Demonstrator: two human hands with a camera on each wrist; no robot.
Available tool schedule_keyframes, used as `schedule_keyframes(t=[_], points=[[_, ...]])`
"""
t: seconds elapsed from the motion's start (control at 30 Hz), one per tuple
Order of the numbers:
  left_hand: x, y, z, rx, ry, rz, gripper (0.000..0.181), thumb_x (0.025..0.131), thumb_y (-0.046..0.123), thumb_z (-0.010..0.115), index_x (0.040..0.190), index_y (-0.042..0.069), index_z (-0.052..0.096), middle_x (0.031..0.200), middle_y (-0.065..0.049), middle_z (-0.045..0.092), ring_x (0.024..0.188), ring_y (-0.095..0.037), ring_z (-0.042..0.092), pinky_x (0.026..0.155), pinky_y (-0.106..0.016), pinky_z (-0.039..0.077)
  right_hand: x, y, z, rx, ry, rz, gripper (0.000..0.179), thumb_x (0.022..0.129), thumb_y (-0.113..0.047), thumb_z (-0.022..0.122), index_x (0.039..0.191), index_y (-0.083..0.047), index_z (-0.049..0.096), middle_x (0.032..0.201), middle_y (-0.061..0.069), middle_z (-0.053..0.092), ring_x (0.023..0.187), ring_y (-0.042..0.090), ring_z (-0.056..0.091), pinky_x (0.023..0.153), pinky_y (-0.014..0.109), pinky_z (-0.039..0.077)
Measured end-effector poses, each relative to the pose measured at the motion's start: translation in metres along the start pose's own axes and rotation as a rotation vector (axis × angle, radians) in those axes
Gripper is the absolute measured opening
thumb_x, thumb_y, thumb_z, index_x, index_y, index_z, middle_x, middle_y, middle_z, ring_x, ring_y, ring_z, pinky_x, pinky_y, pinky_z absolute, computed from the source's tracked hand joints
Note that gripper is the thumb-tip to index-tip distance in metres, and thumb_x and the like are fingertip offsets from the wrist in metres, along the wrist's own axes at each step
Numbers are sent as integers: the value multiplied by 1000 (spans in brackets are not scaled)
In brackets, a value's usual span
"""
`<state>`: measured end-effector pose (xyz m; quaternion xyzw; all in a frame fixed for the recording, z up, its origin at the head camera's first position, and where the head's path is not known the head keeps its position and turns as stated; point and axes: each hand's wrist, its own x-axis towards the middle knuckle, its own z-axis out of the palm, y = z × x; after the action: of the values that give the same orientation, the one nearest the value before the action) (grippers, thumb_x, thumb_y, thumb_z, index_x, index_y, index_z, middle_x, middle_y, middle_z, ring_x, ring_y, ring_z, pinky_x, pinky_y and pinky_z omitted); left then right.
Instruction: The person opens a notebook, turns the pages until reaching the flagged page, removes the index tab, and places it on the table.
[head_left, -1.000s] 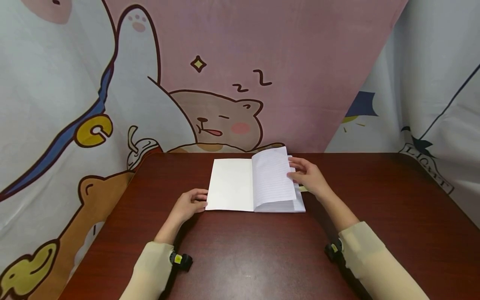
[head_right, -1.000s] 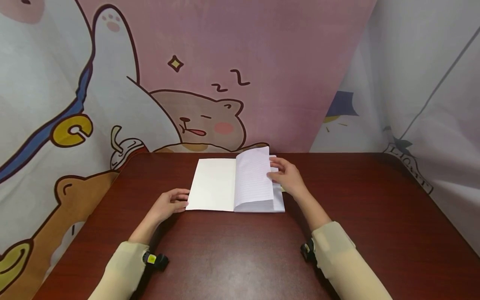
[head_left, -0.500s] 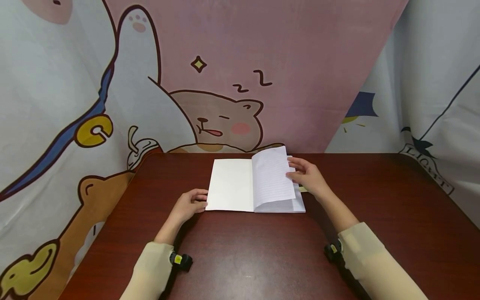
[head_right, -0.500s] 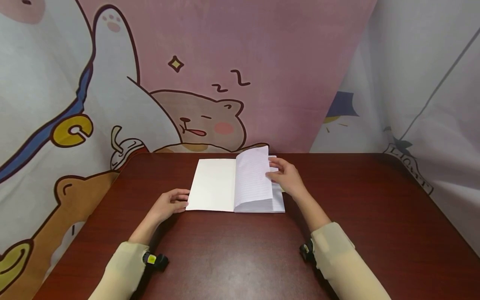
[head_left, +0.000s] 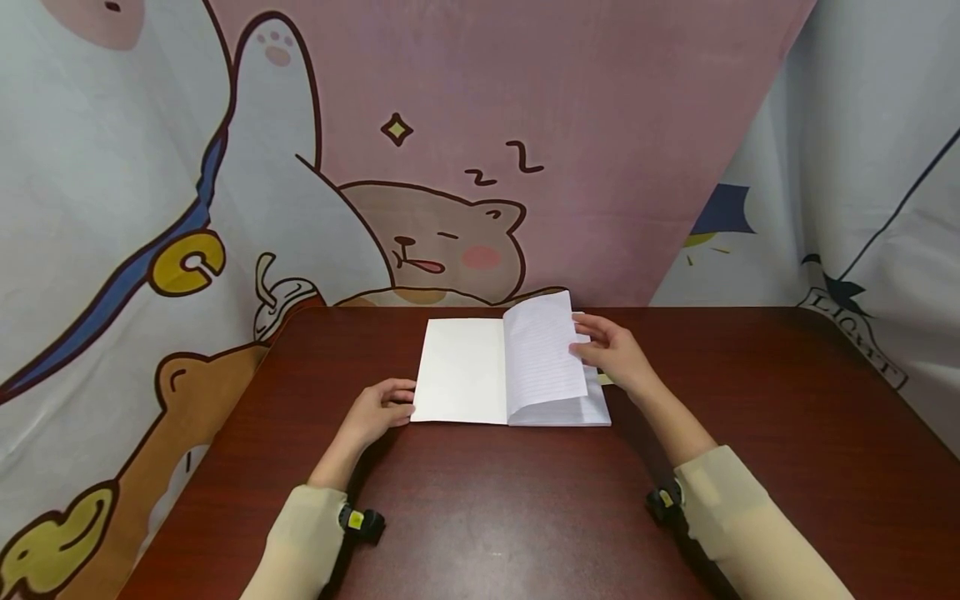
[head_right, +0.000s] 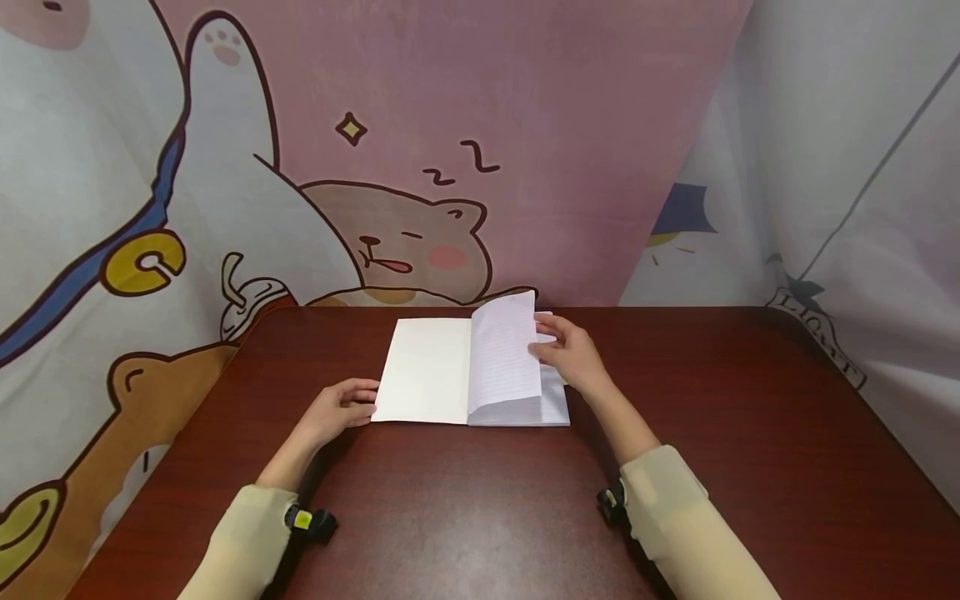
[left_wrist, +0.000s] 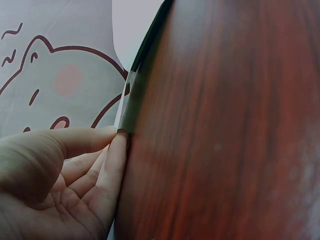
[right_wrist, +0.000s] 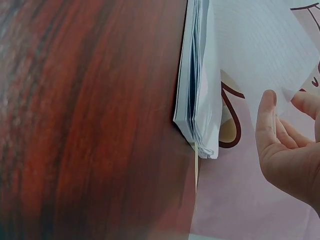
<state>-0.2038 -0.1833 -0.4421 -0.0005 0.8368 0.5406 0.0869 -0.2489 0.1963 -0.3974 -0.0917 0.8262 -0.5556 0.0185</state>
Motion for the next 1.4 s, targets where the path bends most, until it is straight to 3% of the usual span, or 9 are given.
schedule_keyframes(t=[0.27,0.37,1.17,1.4], points=[[-1,0,-1,-9,-3,11,39,94,-2,63,133,-6,57,120,-28,63,96,-24,68,82,-38,61,1,-2,2,34,-5,-14,59,94,-7,65,147,3,42,143,31,51,95,-1,63,75,14,55],[-1,0,-1,-8,-3,11,39,94,-3,62,133,-7,57,120,-28,63,96,-25,68,83,-38,61,2,-3,3,43,-7,-15,58,94,-7,65,147,4,42,143,31,51,91,-5,62,76,15,56],[2,-4,0,-11,5,-4,38,94,-3,63,131,-2,60,118,-24,65,91,-18,67,81,-33,61,7,-6,12,71,-13,-44,57,93,-3,65,145,5,44,140,32,53,85,-7,62,74,15,56],[3,-4,-2,-15,-6,7,38,94,-2,63,132,-3,59,118,-25,65,91,-17,67,82,-33,61,8,-8,17,108,-27,-58,56,92,-1,64,144,6,45,140,34,52,86,-5,64,78,20,58]])
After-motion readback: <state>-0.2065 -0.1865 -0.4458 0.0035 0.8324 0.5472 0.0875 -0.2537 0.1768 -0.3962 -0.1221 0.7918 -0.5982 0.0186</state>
